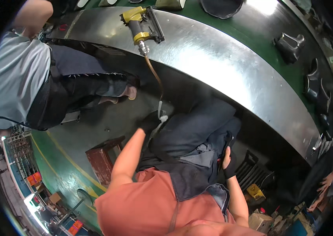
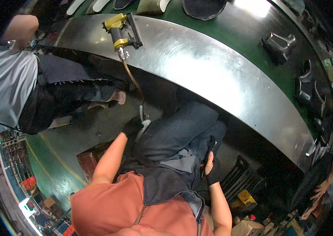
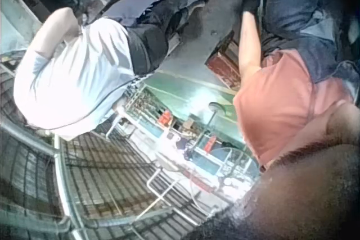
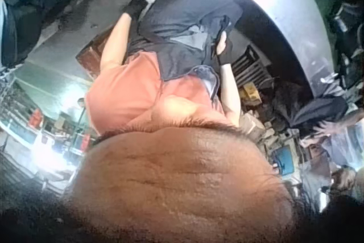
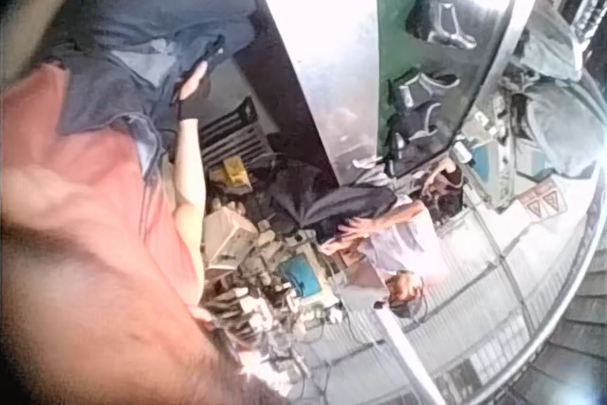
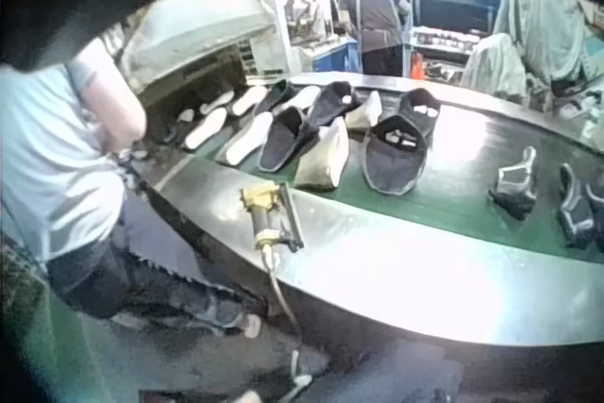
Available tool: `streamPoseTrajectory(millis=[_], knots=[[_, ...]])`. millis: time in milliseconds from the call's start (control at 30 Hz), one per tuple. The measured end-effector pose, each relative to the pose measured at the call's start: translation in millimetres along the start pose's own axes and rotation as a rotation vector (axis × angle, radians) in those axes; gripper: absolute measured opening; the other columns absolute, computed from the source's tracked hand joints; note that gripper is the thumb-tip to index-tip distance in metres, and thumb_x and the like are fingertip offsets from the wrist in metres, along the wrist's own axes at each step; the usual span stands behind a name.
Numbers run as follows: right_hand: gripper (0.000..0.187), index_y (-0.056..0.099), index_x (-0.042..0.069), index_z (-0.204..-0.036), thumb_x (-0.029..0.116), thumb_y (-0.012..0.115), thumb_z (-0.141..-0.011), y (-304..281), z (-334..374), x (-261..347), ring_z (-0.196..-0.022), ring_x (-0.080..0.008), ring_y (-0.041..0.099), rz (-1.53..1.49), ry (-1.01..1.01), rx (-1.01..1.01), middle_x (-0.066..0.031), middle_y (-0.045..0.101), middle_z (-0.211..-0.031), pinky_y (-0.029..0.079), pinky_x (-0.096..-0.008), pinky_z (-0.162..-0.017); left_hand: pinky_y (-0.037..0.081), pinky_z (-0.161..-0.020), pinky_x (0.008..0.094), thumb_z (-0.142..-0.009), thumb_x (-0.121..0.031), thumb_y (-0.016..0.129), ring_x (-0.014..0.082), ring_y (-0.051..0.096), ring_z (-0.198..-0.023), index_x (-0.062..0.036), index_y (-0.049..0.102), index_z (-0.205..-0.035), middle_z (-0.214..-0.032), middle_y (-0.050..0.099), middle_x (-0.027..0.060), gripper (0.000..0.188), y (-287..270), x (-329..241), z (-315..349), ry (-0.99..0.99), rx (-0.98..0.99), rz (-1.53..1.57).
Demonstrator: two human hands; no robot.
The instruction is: The person uses pliers to trim excess material from the edges of shoe soles. They pick up a shoe from a conveyor belt, hold it against their lap, and carefully scrape the sole's perimeter with the tool. After finishing each shoe, they place it back on the belt and repeat the process with the next item.
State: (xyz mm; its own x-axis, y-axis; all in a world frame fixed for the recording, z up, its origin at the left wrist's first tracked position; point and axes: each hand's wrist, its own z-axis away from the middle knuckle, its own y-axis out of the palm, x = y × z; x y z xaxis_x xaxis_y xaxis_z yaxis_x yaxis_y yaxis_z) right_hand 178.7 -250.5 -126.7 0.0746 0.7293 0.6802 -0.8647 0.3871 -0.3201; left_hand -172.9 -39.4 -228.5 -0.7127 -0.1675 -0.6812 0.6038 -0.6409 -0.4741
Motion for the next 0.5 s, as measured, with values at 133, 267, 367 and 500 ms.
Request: streamPoseTrajectory(millis=[133, 267, 367, 500], knots=[[0.057, 0.06, 0.003, -0.088, 0.057, 0.04, -0.094, 5.2, 7.0, -4.9, -0.045, -0.0162, 0.056, 0.018, 0.099, 0.006, -0.0067, 0.055, -0.063, 0.045, -0.0278, -0.044, 0.046, -0.07, 0.0479, -0.089, -0.048, 0.052, 0.0408, 0.062, -0.082, -0.0021, 0.063, -0.098, -0.088, 0.065, 0.0229, 0.048, 25.6, -2.1, 7.0, -0.368, -0.364, -0.026], [0.06, 0.06, 0.003, -0.09, 0.059, 0.04, -0.094, 7.2, 4.2, -10.4, -0.045, -0.0171, 0.056, 0.019, 0.132, -0.043, -0.0076, 0.057, -0.065, 0.045, -0.0292, -0.043, 0.046, -0.066, 0.0438, -0.089, -0.04, 0.058, 0.0348, 0.063, -0.076, -0.0025, 0.065, -0.095, -0.081, 0.065, 0.0181, 0.039, 16.4, 0.6, 19.0, -0.161, -0.646, 0.112], [0.061, 0.061, 0.002, -0.088, 0.059, 0.039, -0.094, 4.7, -2.0, -16.8, -0.045, -0.0179, 0.056, 0.05, 0.089, -0.057, -0.008, 0.057, -0.065, 0.046, -0.0301, -0.043, 0.047, -0.073, 0.0381, -0.089, -0.028, 0.062, 0.0268, 0.062, -0.082, -0.0025, 0.064, -0.101, -0.09, 0.066, 0.0143, 0.028, 8.0, -3.1, 18.1, -0.039, -0.614, 0.294], [0.06, 0.06, 0.004, -0.084, 0.059, 0.038, -0.094, 4.1, -4.6, -20.2, -0.045, -0.0183, 0.056, 0.067, 0.051, -0.074, -0.0074, 0.056, -0.063, 0.046, -0.0302, -0.044, 0.046, -0.088, 0.035, -0.091, -0.023, 0.061, 0.0263, 0.061, -0.102, -0.0026, 0.062, -0.11, -0.107, 0.065, 0.0134, 0.028, -22.3, -28.3, 27.2, -0.071, -0.663, 0.199]])
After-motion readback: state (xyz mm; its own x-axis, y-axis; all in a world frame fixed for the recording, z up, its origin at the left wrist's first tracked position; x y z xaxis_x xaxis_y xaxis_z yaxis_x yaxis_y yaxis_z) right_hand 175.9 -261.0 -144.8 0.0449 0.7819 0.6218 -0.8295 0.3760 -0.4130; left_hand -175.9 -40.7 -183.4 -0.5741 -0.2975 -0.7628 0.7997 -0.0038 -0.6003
